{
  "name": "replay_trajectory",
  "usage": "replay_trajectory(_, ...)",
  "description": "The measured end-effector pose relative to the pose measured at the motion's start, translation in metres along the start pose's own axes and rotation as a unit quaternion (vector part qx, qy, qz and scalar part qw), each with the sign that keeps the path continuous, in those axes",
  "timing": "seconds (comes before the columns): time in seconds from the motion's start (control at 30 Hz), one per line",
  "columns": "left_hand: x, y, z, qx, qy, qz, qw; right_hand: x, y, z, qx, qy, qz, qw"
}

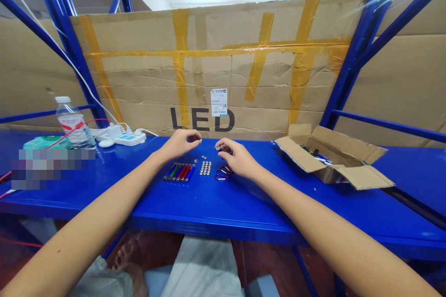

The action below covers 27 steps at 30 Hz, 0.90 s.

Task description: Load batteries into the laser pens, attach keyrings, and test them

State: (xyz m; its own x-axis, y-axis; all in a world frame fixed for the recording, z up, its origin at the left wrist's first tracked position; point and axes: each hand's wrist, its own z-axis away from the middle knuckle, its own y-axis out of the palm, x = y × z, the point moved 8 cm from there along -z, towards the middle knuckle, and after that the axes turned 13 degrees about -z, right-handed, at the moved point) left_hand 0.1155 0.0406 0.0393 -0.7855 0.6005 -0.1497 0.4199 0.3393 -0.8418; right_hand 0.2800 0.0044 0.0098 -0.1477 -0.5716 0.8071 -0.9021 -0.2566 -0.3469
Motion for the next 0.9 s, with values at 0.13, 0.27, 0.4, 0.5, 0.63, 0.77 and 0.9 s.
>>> replay_trajectory(0.13, -0.048, -0.013, 0.003, -0.055, 0.081, 0.013, 0.995, -0.011, 0.002, 0.0, 0.003, 0.047, -0.09, 0.995)
replay_trajectory(0.27, -0.072, -0.009, 0.008, -0.069, 0.149, -0.005, 0.986, -0.017, 0.003, -0.001, -0.001, 0.067, -0.143, 0.988)
replay_trajectory(0.4, -0.073, -0.005, 0.011, -0.099, 0.185, -0.023, 0.977, -0.019, 0.003, -0.002, -0.011, 0.069, -0.149, 0.986)
replay_trajectory(0.5, -0.074, -0.002, 0.013, -0.107, 0.207, -0.054, 0.971, -0.019, 0.003, -0.003, -0.012, 0.057, -0.164, 0.985)
replay_trajectory(0.63, -0.079, -0.003, 0.015, -0.112, 0.218, -0.09, 0.965, -0.015, 0.0, -0.004, -0.005, 0.024, -0.158, 0.987)
replay_trajectory(0.77, -0.068, -0.008, 0.01, -0.111, 0.17, -0.082, 0.976, -0.006, -0.006, -0.004, -0.004, -0.035, -0.049, 0.998)
replay_trajectory(0.9, -0.037, 0.001, 0.002, -0.056, 0.111, -0.113, 0.986, -0.001, -0.005, -0.002, 0.012, -0.055, 0.005, 0.998)
